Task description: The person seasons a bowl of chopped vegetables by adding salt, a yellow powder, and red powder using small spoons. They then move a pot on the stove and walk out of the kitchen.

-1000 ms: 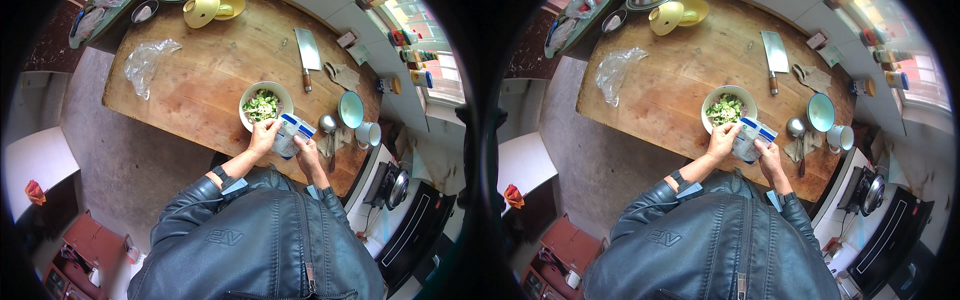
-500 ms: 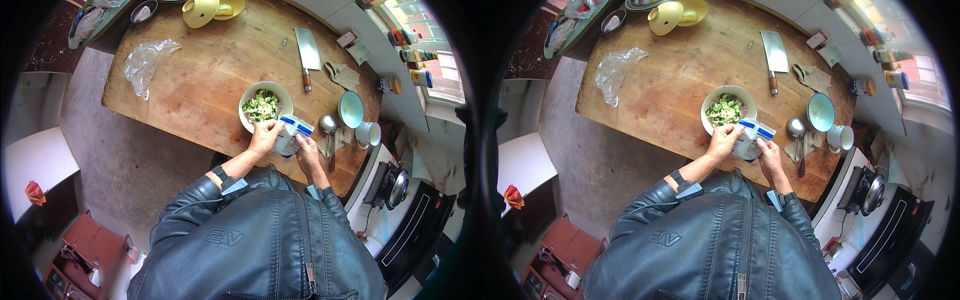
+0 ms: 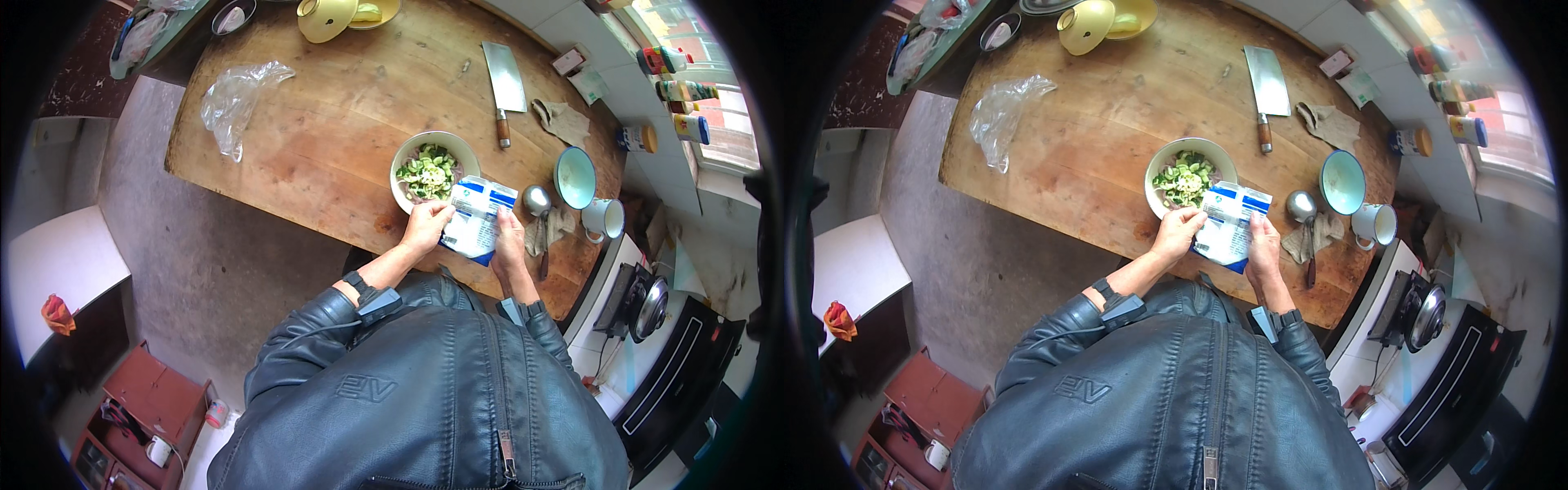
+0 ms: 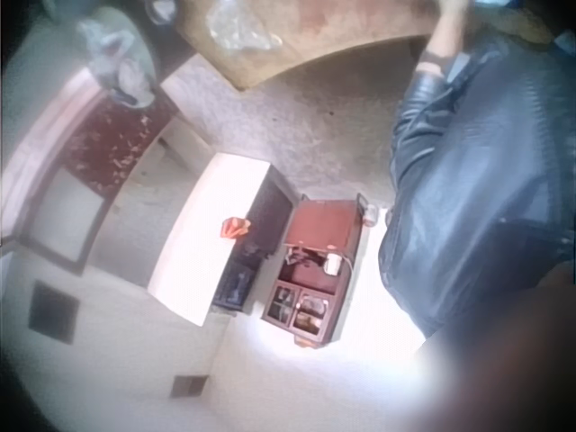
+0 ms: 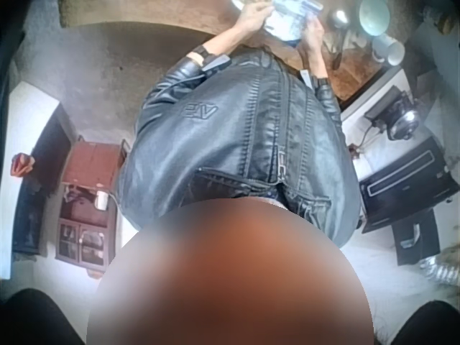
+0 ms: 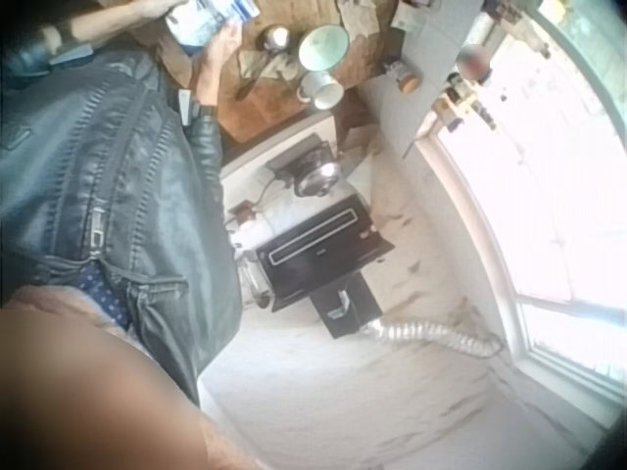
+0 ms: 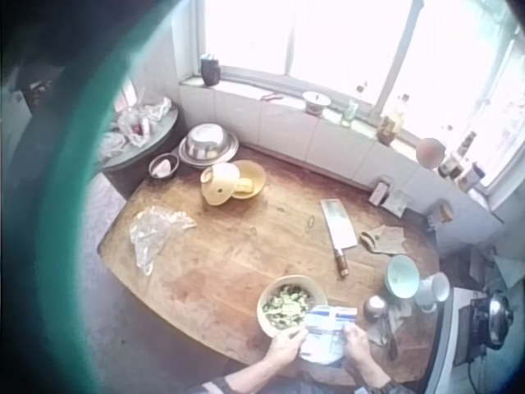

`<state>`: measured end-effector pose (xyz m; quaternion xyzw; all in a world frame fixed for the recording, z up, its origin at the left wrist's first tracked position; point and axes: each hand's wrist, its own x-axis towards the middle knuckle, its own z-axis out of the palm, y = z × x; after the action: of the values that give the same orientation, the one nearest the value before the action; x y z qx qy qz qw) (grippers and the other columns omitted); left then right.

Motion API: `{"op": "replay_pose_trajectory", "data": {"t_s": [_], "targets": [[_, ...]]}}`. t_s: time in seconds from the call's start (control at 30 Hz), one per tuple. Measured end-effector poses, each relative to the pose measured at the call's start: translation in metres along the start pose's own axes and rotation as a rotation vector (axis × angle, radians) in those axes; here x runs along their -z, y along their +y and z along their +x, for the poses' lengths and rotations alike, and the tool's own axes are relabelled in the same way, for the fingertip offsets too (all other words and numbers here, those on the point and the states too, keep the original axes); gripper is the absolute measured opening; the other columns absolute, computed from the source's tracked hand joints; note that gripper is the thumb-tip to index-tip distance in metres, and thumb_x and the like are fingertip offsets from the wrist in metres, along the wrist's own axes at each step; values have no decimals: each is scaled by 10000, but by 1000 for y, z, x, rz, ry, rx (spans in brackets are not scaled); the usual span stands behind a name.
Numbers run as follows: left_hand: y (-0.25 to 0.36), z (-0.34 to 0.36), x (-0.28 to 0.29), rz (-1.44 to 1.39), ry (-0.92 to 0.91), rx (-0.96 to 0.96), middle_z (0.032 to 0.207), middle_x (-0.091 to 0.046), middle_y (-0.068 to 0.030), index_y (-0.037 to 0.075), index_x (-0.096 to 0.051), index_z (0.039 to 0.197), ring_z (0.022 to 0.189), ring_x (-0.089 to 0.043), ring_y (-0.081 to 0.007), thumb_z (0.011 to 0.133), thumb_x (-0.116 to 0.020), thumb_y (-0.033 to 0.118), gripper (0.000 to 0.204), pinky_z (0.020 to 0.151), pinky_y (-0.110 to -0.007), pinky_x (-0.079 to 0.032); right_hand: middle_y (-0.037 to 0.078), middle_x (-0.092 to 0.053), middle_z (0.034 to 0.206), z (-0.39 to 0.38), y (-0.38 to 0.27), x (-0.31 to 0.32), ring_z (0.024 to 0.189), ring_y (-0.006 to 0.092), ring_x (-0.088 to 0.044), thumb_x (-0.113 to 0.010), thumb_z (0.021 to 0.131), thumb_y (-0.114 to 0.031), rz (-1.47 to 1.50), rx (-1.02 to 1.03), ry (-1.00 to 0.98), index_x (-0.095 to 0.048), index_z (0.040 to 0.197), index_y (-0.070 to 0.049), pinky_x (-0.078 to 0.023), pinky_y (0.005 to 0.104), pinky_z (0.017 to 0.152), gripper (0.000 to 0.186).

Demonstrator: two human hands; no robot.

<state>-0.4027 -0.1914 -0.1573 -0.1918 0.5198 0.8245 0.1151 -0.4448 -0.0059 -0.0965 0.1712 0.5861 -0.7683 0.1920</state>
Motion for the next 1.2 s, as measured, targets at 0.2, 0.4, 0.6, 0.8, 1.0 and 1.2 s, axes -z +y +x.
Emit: {"op": "replay_pose_trajectory", "data": {"t_s": [0.2, 0.4, 0.6, 0.8, 1.0, 1.2], "targets": [[-6, 2, 0, -64, 71, 25, 804, -616, 55, 13, -710, 921, 733, -502, -43, 1068, -633, 262, 299, 652, -247, -433, 8, -715, 1109, 3, 11, 2, 957, 80, -629, -587, 1101, -256, -184, 28, 2, -681, 1230, -28, -526, 266, 850, 278], [-15, 0, -10, -271, 33, 22, 970, -662, 22, 19, -672, 1111, 839, -564, -48, 1104, -571, 258, 260, 750, -232, -478, 7, -711, 1088, 3, 8, -5, 938, 70, -616, -562, 1110, -233, -272, 64, 21, -677, 1228, -15, -516, 255, 841, 274], [-23, 5, -9, -299, 36, 67, 983, -671, 2, 16, -660, 1164, 863, -600, -76, 1125, -504, 227, 266, 771, -248, -506, 6, -707, 1080, 8, 9, -14, 935, 67, -609, -543, 1115, -210, -321, 71, 18, -682, 1213, -6, -513, 253, 842, 266], [-22, 9, -8, -399, 83, 154, 1046, -721, -24, 21, -678, 1199, 889, -650, -95, 1134, -471, 273, 332, 803, -258, -527, 13, -712, 1067, 15, 5, -19, 922, 69, -619, -536, 1119, -218, -339, 58, 6, -686, 1200, -4, -517, 255, 834, 274], [-21, 9, -8, -451, 98, 169, 1047, -743, -36, 25, -699, 1186, 911, -683, -107, 1129, -486, 306, 357, 811, -263, -547, 17, -719, 1054, 22, 4, -26, 902, 72, -630, -522, 1127, -254, -332, -6, -13, -689, 1181, -5, -519, 258, 819, 305], [-19, 9, -7, -546, 140, 201, 1094, -755, -69, 11, -675, 1260, 929, -718, -144, 1116, -511, 284, 350, 827, -296, -577, 16, -724, 1040, 26, 6, -28, 876, 68, -632, -533, 1124, -263, -366, 7, 1, -684, 1170, -10, -519, 250, 798, 299]]}}
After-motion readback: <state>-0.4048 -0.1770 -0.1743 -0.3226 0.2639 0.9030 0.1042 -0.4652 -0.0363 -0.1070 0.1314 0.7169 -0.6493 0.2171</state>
